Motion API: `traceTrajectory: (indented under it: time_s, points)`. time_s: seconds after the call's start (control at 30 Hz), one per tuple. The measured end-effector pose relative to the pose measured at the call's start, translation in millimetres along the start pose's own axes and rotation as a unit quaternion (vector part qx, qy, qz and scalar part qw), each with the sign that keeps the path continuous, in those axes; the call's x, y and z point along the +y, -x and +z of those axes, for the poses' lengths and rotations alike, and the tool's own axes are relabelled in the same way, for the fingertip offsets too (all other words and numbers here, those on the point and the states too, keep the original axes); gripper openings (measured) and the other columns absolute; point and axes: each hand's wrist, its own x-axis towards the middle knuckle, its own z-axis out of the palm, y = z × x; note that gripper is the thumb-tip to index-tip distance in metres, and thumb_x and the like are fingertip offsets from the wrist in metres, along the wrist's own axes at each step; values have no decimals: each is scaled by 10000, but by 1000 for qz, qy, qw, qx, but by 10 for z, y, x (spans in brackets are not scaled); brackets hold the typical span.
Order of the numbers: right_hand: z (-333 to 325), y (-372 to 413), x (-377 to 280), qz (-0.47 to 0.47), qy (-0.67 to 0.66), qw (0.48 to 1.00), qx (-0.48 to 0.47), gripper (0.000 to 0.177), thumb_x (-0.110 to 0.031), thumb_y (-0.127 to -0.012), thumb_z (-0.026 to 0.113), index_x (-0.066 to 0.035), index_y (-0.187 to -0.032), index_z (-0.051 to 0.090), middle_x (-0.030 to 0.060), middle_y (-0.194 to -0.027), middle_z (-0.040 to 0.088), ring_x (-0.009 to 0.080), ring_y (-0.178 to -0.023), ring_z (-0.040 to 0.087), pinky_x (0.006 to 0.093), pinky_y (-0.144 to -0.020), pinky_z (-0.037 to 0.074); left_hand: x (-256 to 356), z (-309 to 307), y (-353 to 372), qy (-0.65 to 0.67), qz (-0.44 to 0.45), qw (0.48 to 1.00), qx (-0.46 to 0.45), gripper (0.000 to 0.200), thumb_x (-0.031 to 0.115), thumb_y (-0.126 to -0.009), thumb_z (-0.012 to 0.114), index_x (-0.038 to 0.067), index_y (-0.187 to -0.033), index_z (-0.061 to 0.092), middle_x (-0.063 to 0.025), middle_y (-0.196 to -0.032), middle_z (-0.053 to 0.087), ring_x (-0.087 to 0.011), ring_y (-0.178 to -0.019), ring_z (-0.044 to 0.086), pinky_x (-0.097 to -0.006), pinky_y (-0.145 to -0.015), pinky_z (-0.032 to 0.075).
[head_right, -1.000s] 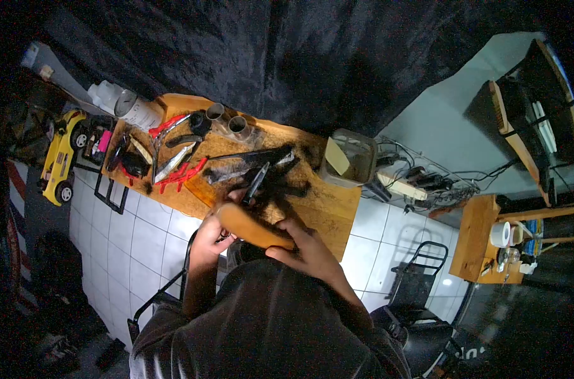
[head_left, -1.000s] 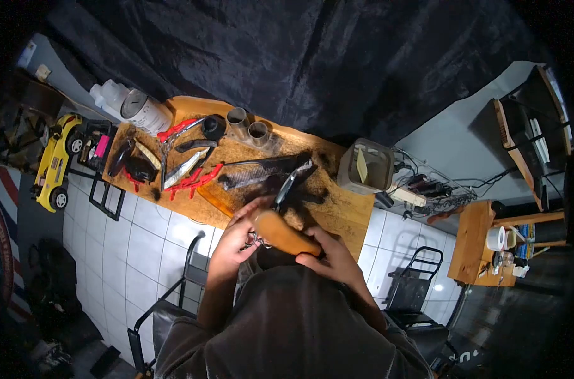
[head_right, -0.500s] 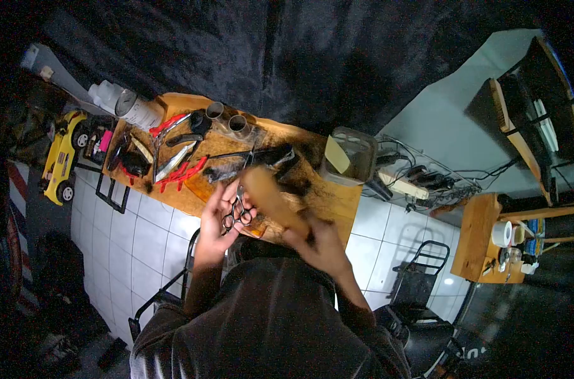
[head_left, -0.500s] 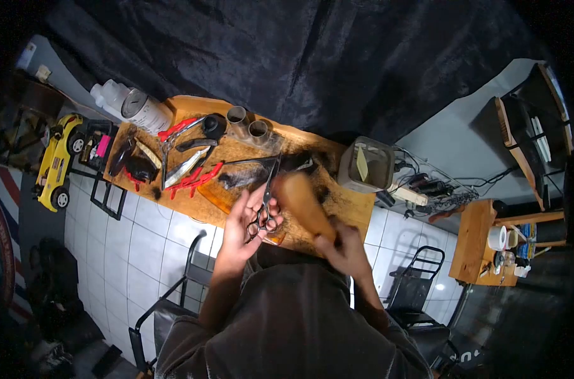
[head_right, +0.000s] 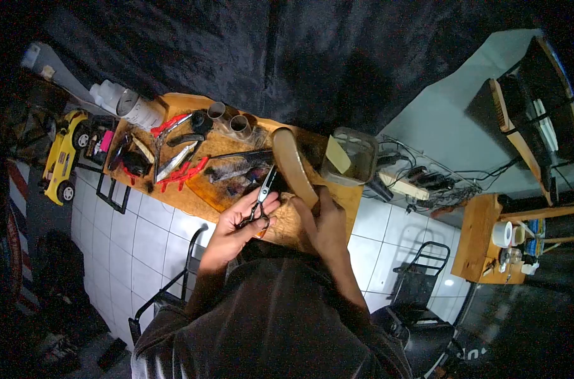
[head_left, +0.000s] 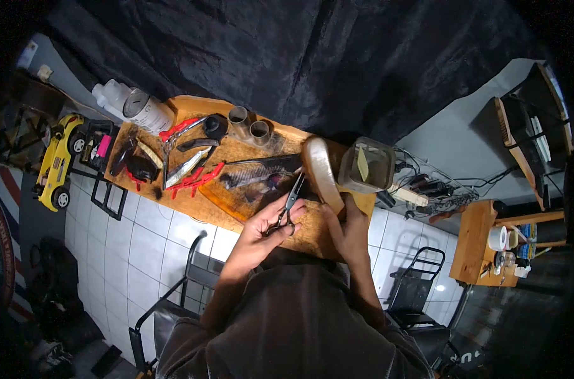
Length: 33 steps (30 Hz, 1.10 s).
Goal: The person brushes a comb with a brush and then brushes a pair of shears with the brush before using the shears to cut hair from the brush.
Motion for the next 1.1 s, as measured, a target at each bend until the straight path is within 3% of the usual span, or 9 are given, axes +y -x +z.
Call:
traceTrajectory:
  time_s: [0.17, 0.27, 0.4, 0.57, 0.67, 0.8, 0.83, 0.93, 1.1]
  points:
    - [-107, 120, 30, -126, -10, 985, -117, 445, -298, -852, 705, 39, -1110, 570, 247, -962, 643, 399, -913, 647, 404, -760, 510, -106, -119, 11, 34, -34, 996, 81, 488, -79, -920, 496, -22, -1391, 379, -180, -1351, 515, -242, -1190, 558, -350, -992, 464]
    - [-63, 158, -46, -162, -26, 963, -212, 353, -229, -834, 716, 49, -1022, 608, 186, -862, 655, 328, -791, 652, 358, -720, 495, -95, -113, 2, 49, 56, 997, 25, 532, -82, -923, 487, -20, -1429, 339, -181, -1366, 499, -224, -1211, 533, -347, -991, 460]
    - [93, 95, 112, -183, -2, 982, -48, 368, -254, -843, 713, 52, -1020, 610, 209, -843, 648, 333, -782, 657, 357, -705, 497, -71, -201, 64, -199, 42, 979, -12, 601, -152, -895, 421, -11, -1464, 287, -155, -1389, 489, -204, -1228, 524, -273, -988, 412]
    - [-48, -68, -7, 46, 29, 999, 4, 399, -315, -852, 706, 44, -990, 596, 218, -760, 625, 323, -670, 641, 386, -621, 490, 58, -146, 66, -236, 46, 968, -76, 663, -158, -892, 392, 74, -1498, 255, -144, -1365, 507, -186, -1159, 570, -258, -909, 446]
    - [-26, 5, 37, -113, -49, 992, 7, 384, -299, -858, 700, 38, -1010, 599, 219, -783, 635, 317, -713, 657, 378, -645, 498, 32, -81, 48, -141, 49, 988, -30, 736, -169, -879, 380, 102, -1527, 160, -142, -1397, 468, -184, -1127, 590, -275, -873, 469]
    - [2, 133, -53, -233, -42, 951, -200, 447, -324, -836, 724, 31, -1075, 595, 216, -949, 650, 361, -883, 659, 387, -743, 512, -38, -175, 34, -89, 96, 990, -57, 725, -170, -884, 384, 68, -1521, 131, -158, -1435, 420, -209, -1211, 520, -304, -957, 453]
    - [125, 126, 0, -295, -37, 943, -153, 485, -346, -831, 727, 27, -1104, 582, 226, -1002, 637, 368, -925, 648, 407, -773, 507, 38, -131, 37, -19, 100, 991, -81, 706, -170, -887, 388, 51, -1514, 152, -165, -1450, 401, -211, -1251, 488, -312, -986, 442]
    - [205, 160, 77, -180, -4, 981, -68, 477, -339, -842, 717, 32, -1104, 569, 235, -929, 639, 373, -853, 657, 418, -724, 511, 32, -176, 80, -201, 74, 977, 5, 671, -163, -888, 403, 38, -1500, 212, -163, -1434, 426, -201, -1241, 500, -306, -987, 441]
    - [102, -26, 130, -52, -31, 997, 52, 386, -265, -882, 672, 56, -1067, 561, 236, -784, 630, 377, -717, 656, 390, -625, 494, 57, -140, 98, -202, 66, 976, 46, 570, -160, -886, 418, -4, -1432, 359, -147, -1221, 603, -177, -1057, 618, -286, -930, 477]
